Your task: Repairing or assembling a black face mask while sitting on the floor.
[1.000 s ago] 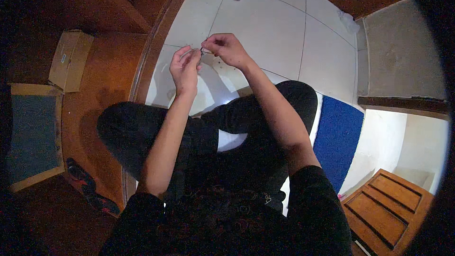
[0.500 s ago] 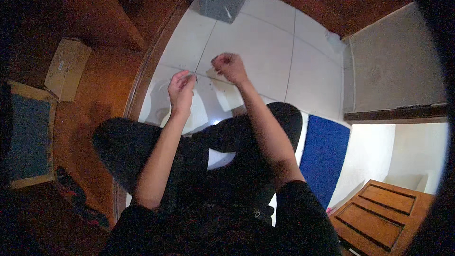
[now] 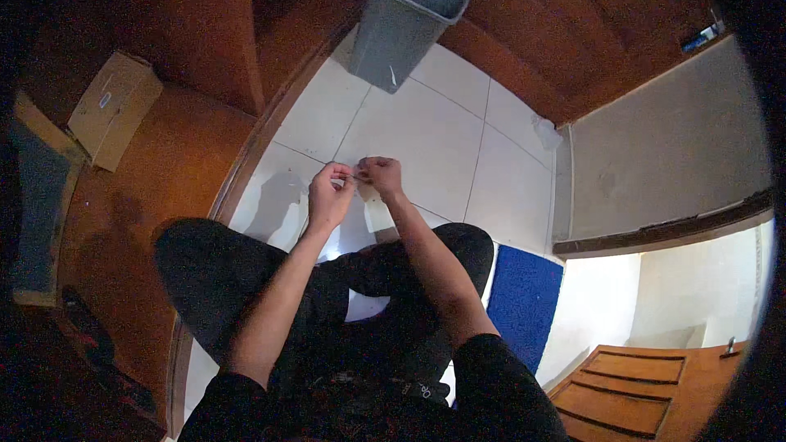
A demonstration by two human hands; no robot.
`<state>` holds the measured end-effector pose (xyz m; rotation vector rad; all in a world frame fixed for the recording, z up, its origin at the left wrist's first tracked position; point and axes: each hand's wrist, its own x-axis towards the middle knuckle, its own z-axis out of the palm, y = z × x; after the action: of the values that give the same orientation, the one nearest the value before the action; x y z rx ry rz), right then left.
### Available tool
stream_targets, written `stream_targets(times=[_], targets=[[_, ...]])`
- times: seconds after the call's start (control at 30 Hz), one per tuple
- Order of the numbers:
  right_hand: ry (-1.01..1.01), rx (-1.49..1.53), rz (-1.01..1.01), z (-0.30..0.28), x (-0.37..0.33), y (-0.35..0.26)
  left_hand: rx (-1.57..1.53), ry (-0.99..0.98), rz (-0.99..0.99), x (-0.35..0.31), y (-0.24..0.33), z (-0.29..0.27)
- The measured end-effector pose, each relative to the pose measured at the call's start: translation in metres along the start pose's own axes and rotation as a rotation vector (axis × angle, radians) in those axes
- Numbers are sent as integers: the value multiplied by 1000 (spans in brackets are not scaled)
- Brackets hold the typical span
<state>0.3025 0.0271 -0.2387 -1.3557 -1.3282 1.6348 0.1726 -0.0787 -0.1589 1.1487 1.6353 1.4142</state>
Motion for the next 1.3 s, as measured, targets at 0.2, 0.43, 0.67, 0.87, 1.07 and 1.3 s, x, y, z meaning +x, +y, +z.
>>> stream_targets(times=[0.2, 0.43, 0.67, 0.87, 1.07, 1.3], targets=[[336, 51, -314, -31, 24, -69, 15, 5, -59, -7, 16, -3], [-262, 25, -597, -1, -40, -267, 8, 26, -41, -10, 14, -5], [61, 43, -1060, 12, -55, -390, -27, -14, -2, -9, 11, -2], [426, -167, -704, -64, 86, -367, 7, -41, -25, -6, 8, 0], [186, -443, -698, -31, 8, -125, -18, -4, -60, -11, 5, -1], [-53, -398, -393, 11, -69, -71, -43, -133, -70, -2, -18, 1]])
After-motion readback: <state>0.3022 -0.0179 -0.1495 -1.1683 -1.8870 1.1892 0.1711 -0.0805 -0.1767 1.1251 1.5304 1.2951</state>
